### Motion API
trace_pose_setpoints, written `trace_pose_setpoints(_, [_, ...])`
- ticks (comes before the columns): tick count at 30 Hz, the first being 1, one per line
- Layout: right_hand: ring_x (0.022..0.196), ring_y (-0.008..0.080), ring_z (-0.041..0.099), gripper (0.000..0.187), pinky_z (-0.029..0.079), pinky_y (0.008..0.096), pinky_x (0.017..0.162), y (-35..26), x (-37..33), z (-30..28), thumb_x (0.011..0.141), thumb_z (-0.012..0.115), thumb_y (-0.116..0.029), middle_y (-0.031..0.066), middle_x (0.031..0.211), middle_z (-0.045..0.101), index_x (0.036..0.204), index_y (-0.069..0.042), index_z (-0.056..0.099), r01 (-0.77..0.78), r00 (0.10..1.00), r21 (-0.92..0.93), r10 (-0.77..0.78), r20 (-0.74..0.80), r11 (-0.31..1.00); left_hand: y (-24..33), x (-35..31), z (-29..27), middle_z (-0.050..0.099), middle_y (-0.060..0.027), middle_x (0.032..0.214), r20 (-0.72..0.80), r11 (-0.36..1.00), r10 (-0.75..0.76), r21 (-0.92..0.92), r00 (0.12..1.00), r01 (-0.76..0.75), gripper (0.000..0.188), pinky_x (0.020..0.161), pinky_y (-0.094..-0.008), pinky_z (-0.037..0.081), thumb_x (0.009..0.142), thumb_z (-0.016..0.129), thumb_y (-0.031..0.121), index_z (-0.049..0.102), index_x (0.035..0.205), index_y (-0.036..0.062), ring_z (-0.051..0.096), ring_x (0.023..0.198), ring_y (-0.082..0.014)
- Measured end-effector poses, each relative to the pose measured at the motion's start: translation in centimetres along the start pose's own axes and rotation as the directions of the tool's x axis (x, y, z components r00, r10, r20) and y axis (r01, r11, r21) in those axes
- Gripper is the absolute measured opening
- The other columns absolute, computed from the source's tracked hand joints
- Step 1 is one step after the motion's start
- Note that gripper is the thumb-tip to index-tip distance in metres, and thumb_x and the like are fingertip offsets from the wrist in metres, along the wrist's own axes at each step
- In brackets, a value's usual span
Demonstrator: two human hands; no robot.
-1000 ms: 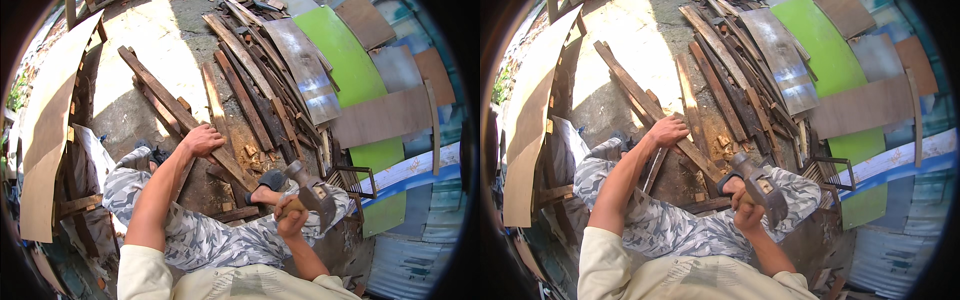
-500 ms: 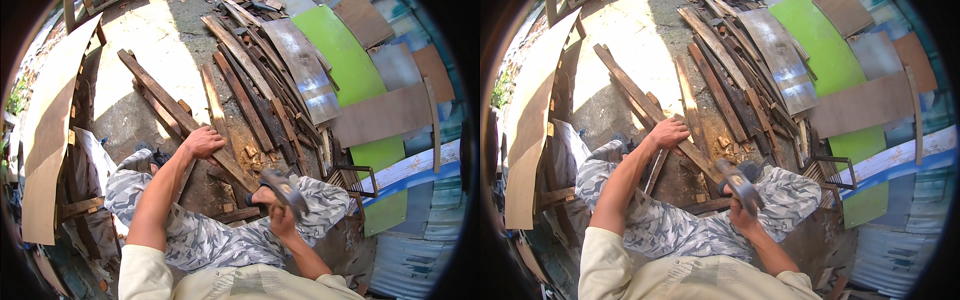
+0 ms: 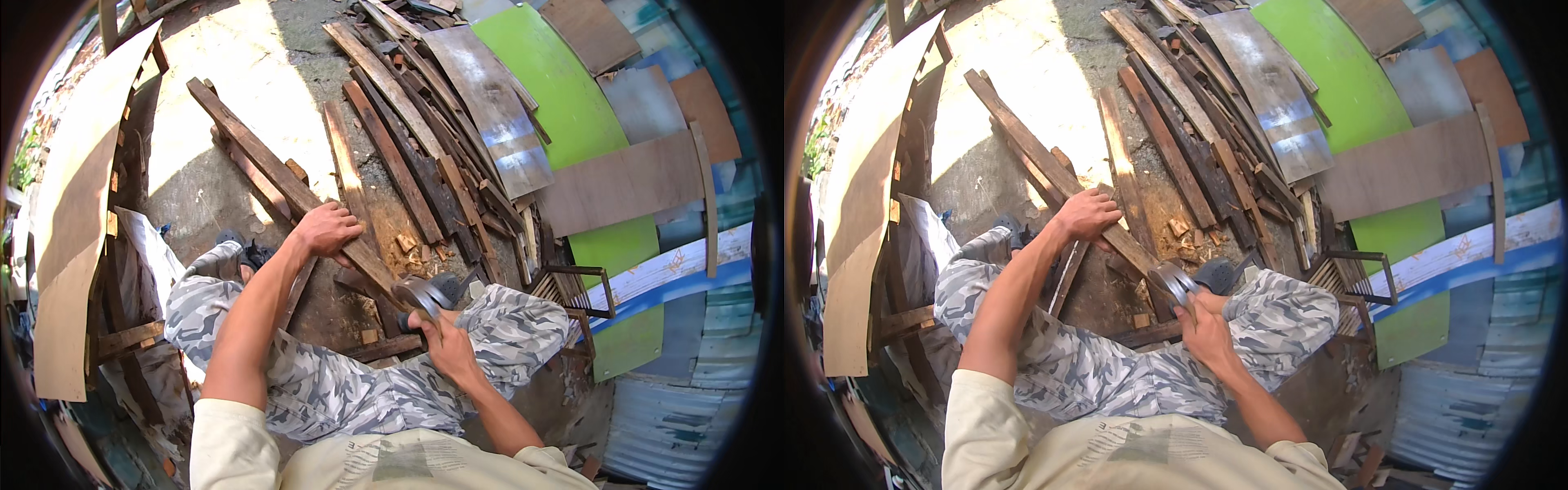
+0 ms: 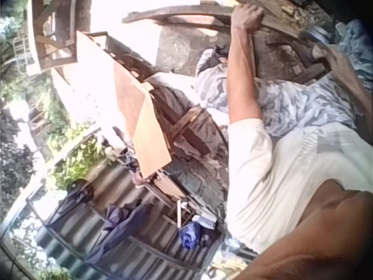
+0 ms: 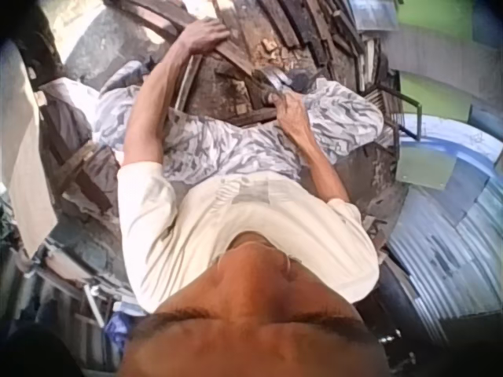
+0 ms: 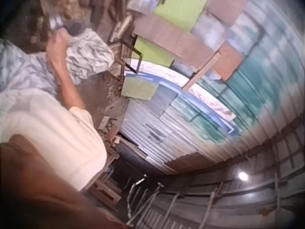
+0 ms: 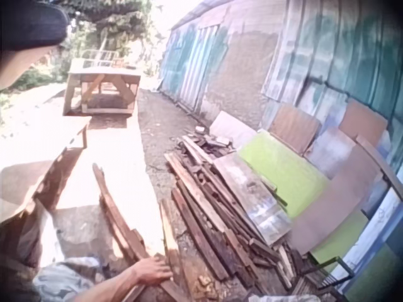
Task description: The person sits on the ground and uses a hammer to dismantle a wooden chair frame. They repeatedly strike joints to separate the legs and crossbars, then lift and reposition the frame to access different joints.
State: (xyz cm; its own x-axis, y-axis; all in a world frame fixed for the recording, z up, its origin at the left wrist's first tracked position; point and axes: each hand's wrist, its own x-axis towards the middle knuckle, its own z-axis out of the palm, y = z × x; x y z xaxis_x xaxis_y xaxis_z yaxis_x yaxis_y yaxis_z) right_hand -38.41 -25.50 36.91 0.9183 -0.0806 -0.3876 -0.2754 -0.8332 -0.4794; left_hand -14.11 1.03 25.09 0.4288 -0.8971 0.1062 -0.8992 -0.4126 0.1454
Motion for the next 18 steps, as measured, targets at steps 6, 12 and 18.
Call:
trace_pose_setpoints(6, [0.049,0.0242,0.06,0.06,0.043,0.0373,0.048,-0.7,-0.7,-3.4,0.103,0.045,-0.053,0.0133,0.059,0.059,0.088,0.002,0.061,0.055,0.982,0.243,-0.008,-0.189,0.968,0.4,-0.4,-0.1,0.06,-0.0026,0.092,0.017,0.999,-0.031,0.026,0.999,0.03,0.073,0.086,-0.0356,0.046,0.063,0.072,0.075,0.06,0.097,0.0117,0.059,0.094,-0.0216])
trace_pose_setpoints(12, [0.051,0.0149,0.054,0.063,0.041,0.0304,0.048,-0.4,-2.2,-0.7,0.101,0.043,-0.061,0.0051,0.063,0.054,0.096,0.001,0.056,0.504,0.825,0.334,-0.33,-0.459,0.797,0.8,-0.2,-0.2,0.062,-0.004,0.096,0.079,0.999,-0.03,0.014,0.996,0.029,0.073,0.087,-0.0365,0.045,0.064,0.072,0.074,0.059,0.101,0.0127,0.061,0.101,-0.0219])
trace_pose_setpoints(18, [0.079,0.0527,0.062,0.051,0.048,0.0549,0.07,0.8,1.9,-0.7,0.102,0.049,-0.045,0.0305,0.078,0.064,0.096,0.003,0.062,-0.018,0.999,0.059,0.021,-0.041,0.998,0.6,-0.4,0.4,0.062,-0.0041,0.096,0.073,1.0,-0.025,0.006,0.997,0.025,0.074,0.088,-0.0372,0.045,0.063,0.071,0.075,0.06,0.102,0.0124,0.06,0.101,-0.0223])
